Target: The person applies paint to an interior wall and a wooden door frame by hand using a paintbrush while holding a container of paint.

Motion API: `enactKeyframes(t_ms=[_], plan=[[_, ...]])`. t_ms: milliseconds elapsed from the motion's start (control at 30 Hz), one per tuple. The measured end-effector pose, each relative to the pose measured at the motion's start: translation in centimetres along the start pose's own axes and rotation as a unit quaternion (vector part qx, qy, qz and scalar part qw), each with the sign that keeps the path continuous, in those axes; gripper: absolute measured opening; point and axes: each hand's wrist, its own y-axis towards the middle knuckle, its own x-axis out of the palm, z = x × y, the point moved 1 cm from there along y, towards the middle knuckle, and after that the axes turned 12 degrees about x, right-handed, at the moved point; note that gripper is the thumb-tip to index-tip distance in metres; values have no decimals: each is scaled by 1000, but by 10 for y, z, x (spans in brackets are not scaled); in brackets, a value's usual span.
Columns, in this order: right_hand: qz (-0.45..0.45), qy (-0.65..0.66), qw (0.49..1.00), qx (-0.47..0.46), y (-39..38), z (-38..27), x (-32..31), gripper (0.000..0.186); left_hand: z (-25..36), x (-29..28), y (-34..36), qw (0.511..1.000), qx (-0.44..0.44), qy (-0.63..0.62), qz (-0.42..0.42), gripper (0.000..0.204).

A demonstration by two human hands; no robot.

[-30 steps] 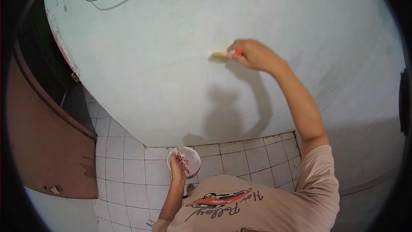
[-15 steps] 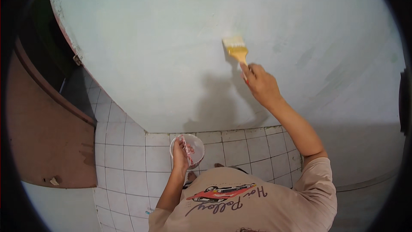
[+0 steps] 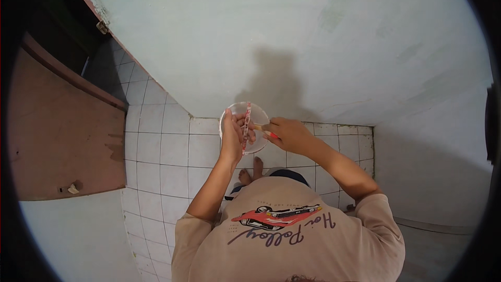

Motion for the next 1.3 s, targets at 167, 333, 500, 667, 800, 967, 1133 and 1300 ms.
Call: enactKeyframes(t_ms=[167, 333, 500, 667, 800, 967, 1133, 1300], plan=[[-93, -74, 993, 5, 64, -1, 47, 23, 19, 11, 5, 1000, 24, 7, 3, 74], [-369, 724, 583, 26, 108, 39, 119, 21, 24, 25, 9, 1000, 22, 9, -18, 71], [-376, 819, 430, 54, 99, 25, 107, 48, 16, 25, 11, 1000, 20, -2, -4, 67], [-301, 724, 615, 83, 93, 33, 106, 46, 16, 22, 17, 1000, 8, -2, -5, 67], [-103, 354, 929, 41, 75, 21, 77, 39, 5, 15, 25, 1000, 9, -7, 9, 64], [88, 301, 923, 223, 54, 23, 55, 25, 14, 18, 36, 999, 0, -3, -39, 64], [112, 508, 783, 341, 24, 19, 52, 27, 17, 17, 45, 996, 7, -45, -82, 60], [182, 614, 682, 352, -9, 2, 52, 30, 16, 21, 48, 992, -11, -76, -103, 56]])
